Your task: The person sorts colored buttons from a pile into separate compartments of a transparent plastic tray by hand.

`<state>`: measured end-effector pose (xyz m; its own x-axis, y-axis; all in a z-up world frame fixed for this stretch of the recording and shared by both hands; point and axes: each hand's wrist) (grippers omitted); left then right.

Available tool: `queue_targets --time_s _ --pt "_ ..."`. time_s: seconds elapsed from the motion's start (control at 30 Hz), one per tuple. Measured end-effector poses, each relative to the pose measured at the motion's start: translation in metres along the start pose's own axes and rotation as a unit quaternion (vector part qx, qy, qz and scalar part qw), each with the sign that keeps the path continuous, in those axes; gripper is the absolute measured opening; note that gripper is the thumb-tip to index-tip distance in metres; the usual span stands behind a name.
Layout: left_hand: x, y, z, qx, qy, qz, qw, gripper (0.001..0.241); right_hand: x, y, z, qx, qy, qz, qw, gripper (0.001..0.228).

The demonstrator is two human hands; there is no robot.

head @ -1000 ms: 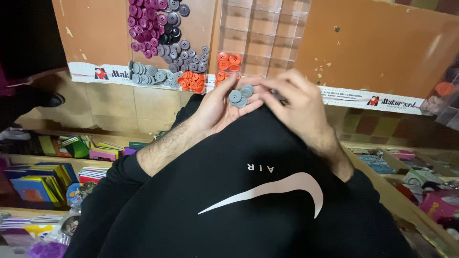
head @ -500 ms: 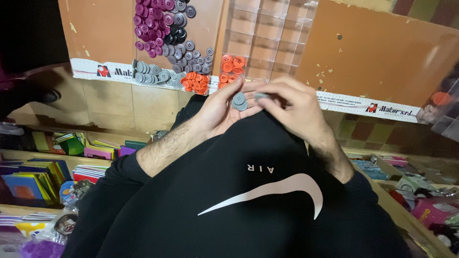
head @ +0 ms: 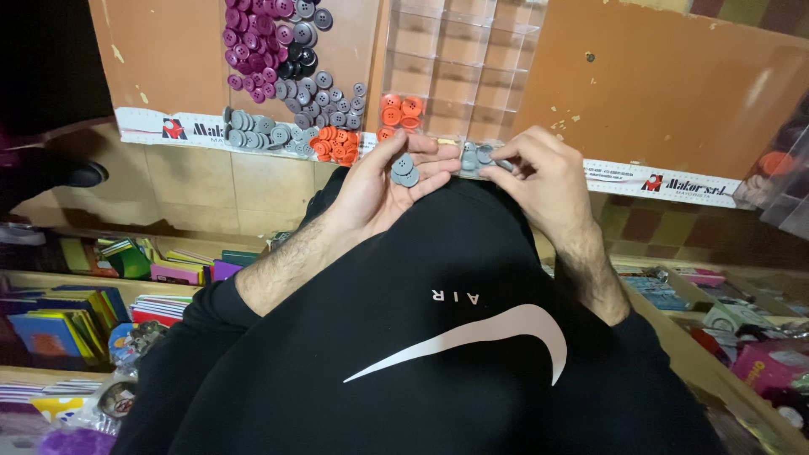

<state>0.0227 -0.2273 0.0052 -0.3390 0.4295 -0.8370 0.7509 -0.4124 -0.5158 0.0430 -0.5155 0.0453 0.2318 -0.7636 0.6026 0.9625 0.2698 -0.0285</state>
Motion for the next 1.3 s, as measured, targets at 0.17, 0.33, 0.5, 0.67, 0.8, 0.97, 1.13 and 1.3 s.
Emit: queue_targets --time_s 0.17,0.33,0.5,0.67,0.8,0.97,1.13,1.3 --pt "0.0 0.002 0.004 -0.002 -0.013 0.0 1.0 0.048 0.014 -0.003 0.003 -0.007 0.003 0.022 1.0 0.021" --pt "-0.002 -0.001 0.004 0.002 -0.014 0.009 1.0 0.055 0.008 0.001 0.02 0.028 -0.047 0.047 0.997 0.028" --pt "-0.008 -0.004 0.003 0.014 -0.02 0.042 0.999 0.074 -0.007 0.008 0.048 0.058 -0.005 0.043 0.997 0.027" --pt "0.033 0.015 0.03 0.043 -0.029 0.042 0.998 0.077 -0.029 0.031 0.082 0.156 -0.092 0.071 0.981 0.031" --pt "0.016 0.002 0.027 0.049 -0.022 0.043 0.998 0.071 -0.031 0.03 0.085 0.188 -0.168 0.087 0.964 0.016" --pt "0.009 0.001 0.02 0.041 0.006 0.055 0.998 0.073 -0.038 0.026 0.071 0.176 -0.13 0.087 0.972 0.009" --pt "0.012 0.0 0.016 0.027 0.042 0.04 0.998 0.073 -0.038 0.025 0.072 0.142 -0.082 0.1 0.981 0.006" --pt "0.015 0.0 0.015 0.032 0.03 0.034 0.998 0.068 -0.027 0.022 0.07 0.091 0.018 0.052 0.994 0.019"
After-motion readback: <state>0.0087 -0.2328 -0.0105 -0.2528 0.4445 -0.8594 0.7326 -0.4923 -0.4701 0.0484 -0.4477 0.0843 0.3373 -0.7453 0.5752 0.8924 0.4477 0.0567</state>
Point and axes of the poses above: each hand's wrist, its own y-axis towards the middle knuckle, its own x-axis out of the back of the hand, z = x × y, and after that the axes turned 2 degrees about -x, right-handed
